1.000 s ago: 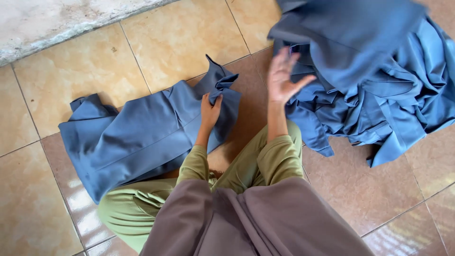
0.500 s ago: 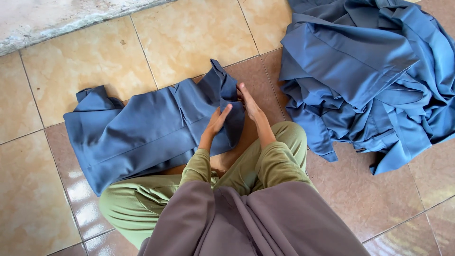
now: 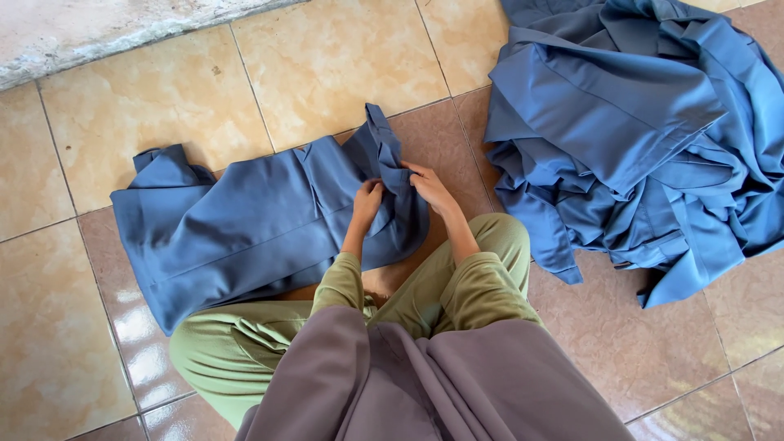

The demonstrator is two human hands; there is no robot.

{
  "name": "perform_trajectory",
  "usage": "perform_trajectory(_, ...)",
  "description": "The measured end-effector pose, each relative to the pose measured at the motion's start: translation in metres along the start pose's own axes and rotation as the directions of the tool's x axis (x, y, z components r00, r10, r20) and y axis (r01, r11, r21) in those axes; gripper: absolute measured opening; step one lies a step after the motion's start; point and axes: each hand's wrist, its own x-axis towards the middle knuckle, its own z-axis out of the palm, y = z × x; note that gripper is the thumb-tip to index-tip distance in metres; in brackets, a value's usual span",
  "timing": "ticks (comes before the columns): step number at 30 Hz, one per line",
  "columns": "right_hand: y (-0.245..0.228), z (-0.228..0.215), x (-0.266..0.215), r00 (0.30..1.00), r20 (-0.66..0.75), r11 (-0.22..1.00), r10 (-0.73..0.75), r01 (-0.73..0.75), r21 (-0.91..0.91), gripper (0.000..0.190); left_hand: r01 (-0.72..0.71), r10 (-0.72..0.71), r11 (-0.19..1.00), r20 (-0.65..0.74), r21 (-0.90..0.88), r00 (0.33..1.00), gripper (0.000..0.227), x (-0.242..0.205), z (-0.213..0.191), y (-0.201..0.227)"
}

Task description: Folding blue trousers on a tiled floor by spreading, smoothing, and folding them into rectangles.

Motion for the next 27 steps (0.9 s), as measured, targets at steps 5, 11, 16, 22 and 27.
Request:
perform_trajectory(5, -0.004, 0.003, -0.009, 0.994, 0.082, 0.994, 0.078, -0.084, 0.073, 0.065, -0.221, 0.242, 0.970, -0.356, 0.099, 0.903, 0.030, 0.001, -0.005, 0.029)
perform_trajectory(11, 0.032, 0.002, 0.012, 0.976, 0.211, 0.998, -0.058, 0.053, 0.027, 0.060, -0.266, 0.258, 0.963, -0.129, -0.049, 0.957, 0.059, -0.010, -0.012, 0.087)
perform_trajectory(16, -0.002, 0.003, -0.008, 0.956, 0.292, 0.981, -0.018, 0.073, -0.178, 0.083, -0.096, 0.100, 0.995, -0.161, 0.034, 0.982, 0.092, 0.065, 0.001, 0.030)
perform_trajectory(22, 0.010, 0.002, 0.000, 0.982, 0.188, 0.918, 0.009, 0.066, -0.390, 0.070, -0.160, 0.176, 0.982, -0.181, 0.098, 0.968, 0.051, 0.027, -0.009, 0.053)
perform_trajectory(27, 0.043, -0.023, 0.022, 0.994, -0.050, 0.947, -0.094, 0.074, -0.314, 0.041, -0.208, 0.265, 0.961, -0.382, 0.183, 0.885, 0.030, 0.006, -0.052, 0.075)
